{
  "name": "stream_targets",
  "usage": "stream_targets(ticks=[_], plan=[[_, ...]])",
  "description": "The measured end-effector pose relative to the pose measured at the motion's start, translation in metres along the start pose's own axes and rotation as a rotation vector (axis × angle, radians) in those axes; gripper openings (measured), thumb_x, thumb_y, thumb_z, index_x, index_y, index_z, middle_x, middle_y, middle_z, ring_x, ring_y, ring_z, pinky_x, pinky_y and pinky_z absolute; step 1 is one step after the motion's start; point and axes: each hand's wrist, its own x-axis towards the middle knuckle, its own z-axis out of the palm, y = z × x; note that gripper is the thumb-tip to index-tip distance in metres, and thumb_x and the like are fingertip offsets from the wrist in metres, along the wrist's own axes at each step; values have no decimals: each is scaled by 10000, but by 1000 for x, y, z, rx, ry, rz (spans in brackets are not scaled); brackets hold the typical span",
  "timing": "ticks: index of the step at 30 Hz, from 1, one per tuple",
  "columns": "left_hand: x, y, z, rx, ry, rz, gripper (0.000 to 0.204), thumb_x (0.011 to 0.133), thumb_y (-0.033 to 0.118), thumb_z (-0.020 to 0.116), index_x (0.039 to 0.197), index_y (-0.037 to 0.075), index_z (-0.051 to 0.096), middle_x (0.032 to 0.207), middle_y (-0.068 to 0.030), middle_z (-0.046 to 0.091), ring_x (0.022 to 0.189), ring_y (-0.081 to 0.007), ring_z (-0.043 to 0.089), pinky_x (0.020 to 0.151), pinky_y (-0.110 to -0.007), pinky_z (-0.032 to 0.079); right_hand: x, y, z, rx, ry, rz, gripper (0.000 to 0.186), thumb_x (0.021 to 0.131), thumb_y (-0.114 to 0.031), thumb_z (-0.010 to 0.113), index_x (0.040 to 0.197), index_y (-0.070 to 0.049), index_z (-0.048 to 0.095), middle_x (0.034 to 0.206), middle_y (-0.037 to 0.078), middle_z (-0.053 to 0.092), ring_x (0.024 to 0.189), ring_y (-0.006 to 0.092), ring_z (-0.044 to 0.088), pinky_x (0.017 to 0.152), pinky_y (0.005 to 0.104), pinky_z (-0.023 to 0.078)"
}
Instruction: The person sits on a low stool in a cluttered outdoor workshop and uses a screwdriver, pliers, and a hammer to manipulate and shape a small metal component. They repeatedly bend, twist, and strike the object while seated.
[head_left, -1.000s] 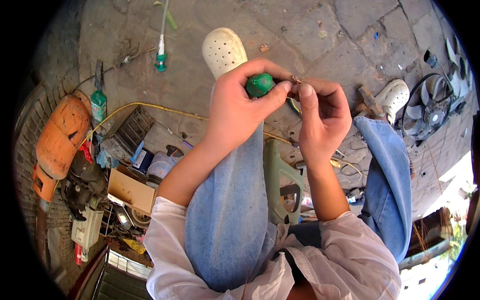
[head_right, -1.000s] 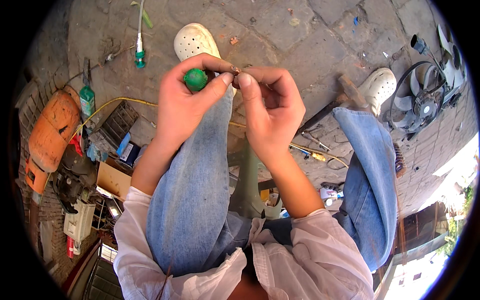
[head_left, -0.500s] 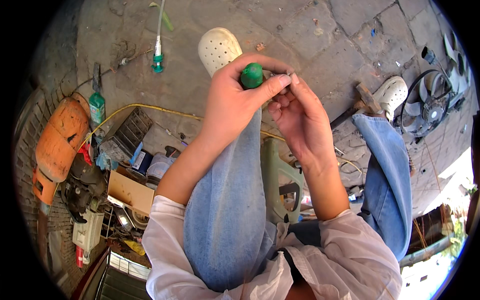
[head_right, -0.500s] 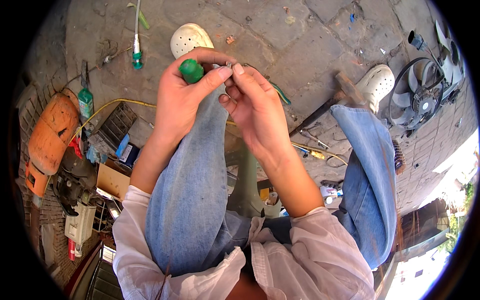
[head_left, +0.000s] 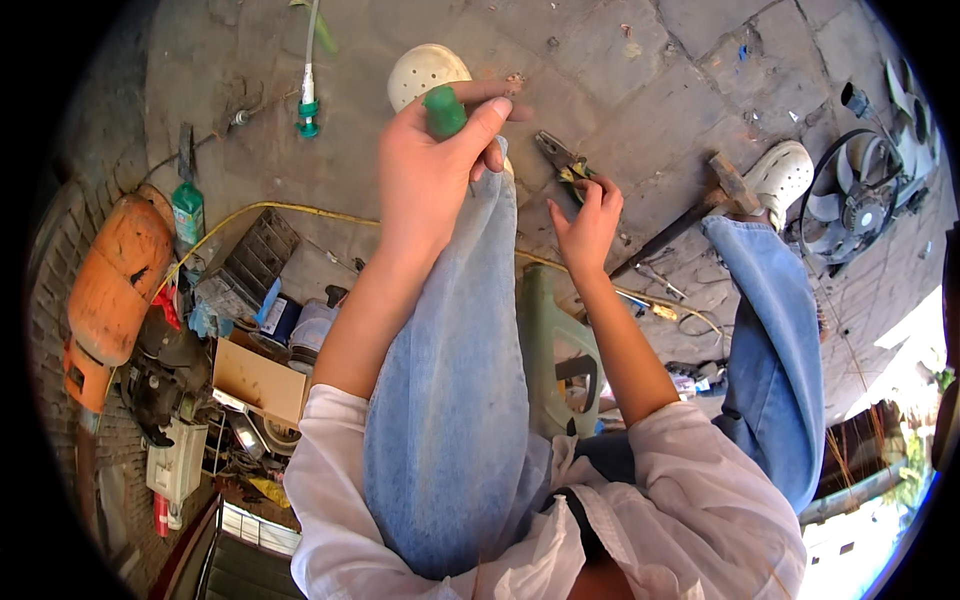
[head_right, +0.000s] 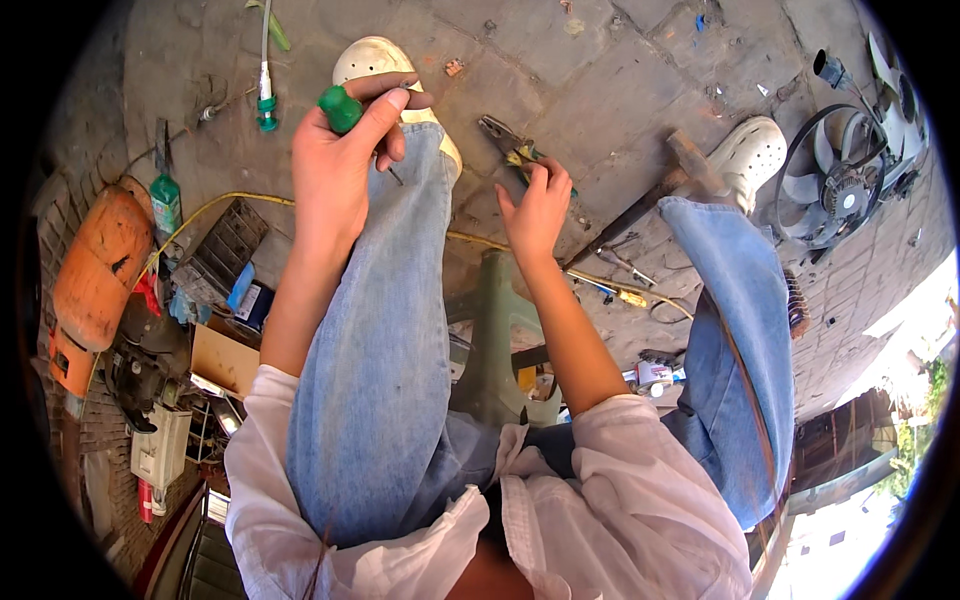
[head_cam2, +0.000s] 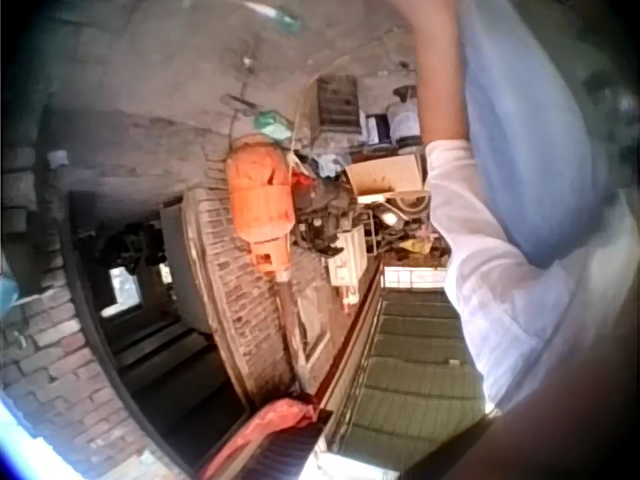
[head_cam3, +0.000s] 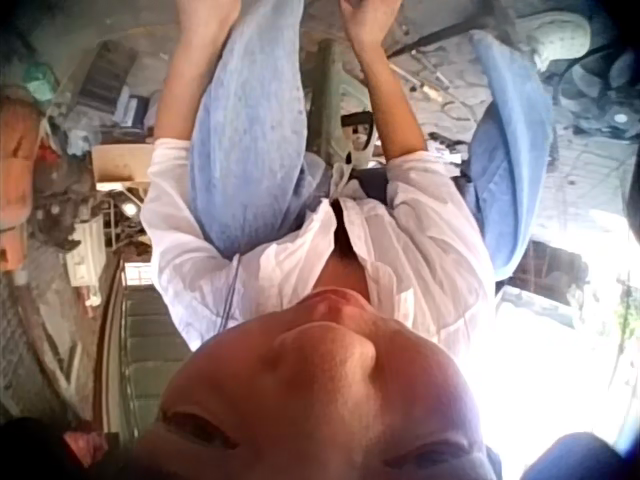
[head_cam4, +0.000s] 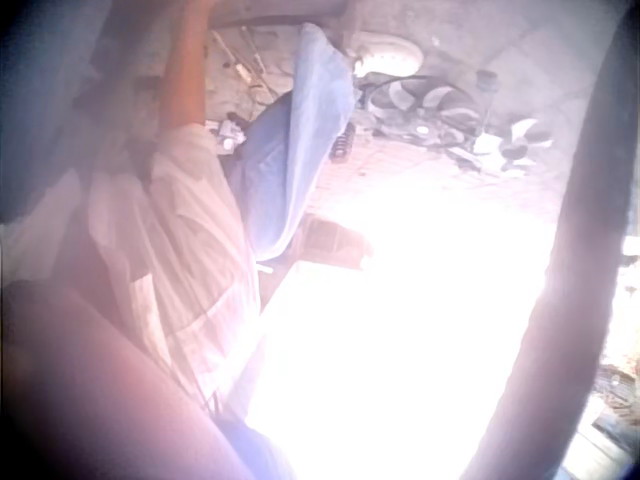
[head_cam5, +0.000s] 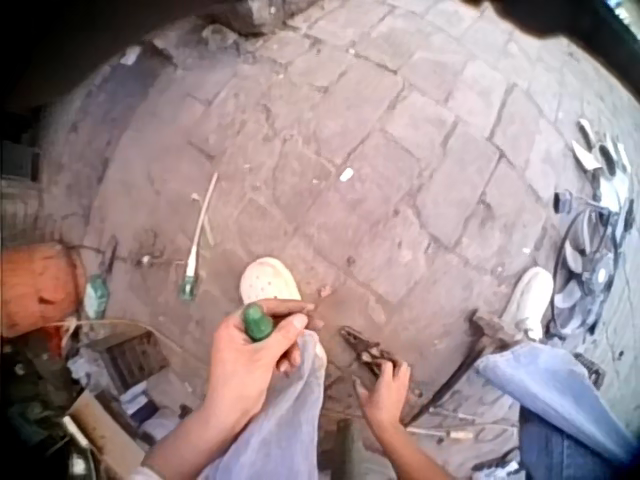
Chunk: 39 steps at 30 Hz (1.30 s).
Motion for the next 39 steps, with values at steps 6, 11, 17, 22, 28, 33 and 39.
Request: stream_targets(ticks=[6, 11, 17, 22, 28, 33, 39], plan=[[5, -8, -6, -33, 29, -36, 162, 864, 49, 647, 1009, -23, 662, 872, -100, 686, 573, -64, 515, 481, -206, 359, 7, 36, 1, -193, -48, -169, 331, 668, -170, 772, 925, -73, 587, 1170, 124, 513, 1059, 334, 476, 897, 435, 407], [7, -6, -5, -20, 75, 37, 110, 854, 32, 652, 955, -12, 642, 865, -87, 686, 571, -71, 517, 477, -210, 363, 18, 33, -14, 94, -32, -173, 232, 683, -175, 740, 743, -6, 593, 922, 109, 614, 807, 247, 582, 705, 368, 484], [4, 1, -4, -48, 102, 50, 79, 850, 25, 649, 927, 8, 644, 810, -54, 670, 567, -61, 513, 470, -203, 359, 30, -25, -43, 847, -480, 334, 240, 823, -121, 688, 686, 13, 544, 861, 12, 557, 701, 54, 476, 587, 235, 383], [6, -2, -7, 164, 178, 249, 81, 815, 47, 663, 880, 2, 645, 712, 7, 610, 627, -66, 554, 572, -218, 444, 43, -95, -83, 1118, -562, 260, 97, 836, -62, 669, 820, 32, 649, 1005, 39, 620, 896, 101, 548, 771, 251, 437], [6, -7, -8, 312, 277, 370, 109, 784, 62, 689, 849, 12, 618, 723, -34, 629, 660, -99, 575, 618, -253, 465, 41, -102, -93, 1048, -580, 155, 92, 825, -55, 673, 863, 29, 666, 1029, 68, 615, 942, 143, 572, 811, 266, 446], [8, -9, -11, 444, 319, 497, 121, 753, 55, 699, 841, 31, 619, 734, -71, 625, 651, -168, 595, 613, -292, 473, 42, -105, -96, 964, -576, 91, 106, 818, -63, 678, 857, 34, 660, 1019, 81, 613, 941, 159, 577, 821, 276, 445], [9, -8, -11, 525, 337, 609, 156, 744, 56, 710, 866, 47, 613, 756, -78, 629, 670, -206, 622, 609, -304, 480, 44, -108, -100, 919, -590, 85, 131, 813, -76, 686, 848, 44, 650, 1020, 88, 607, 945, 168, 575, 829, 283, 445]])
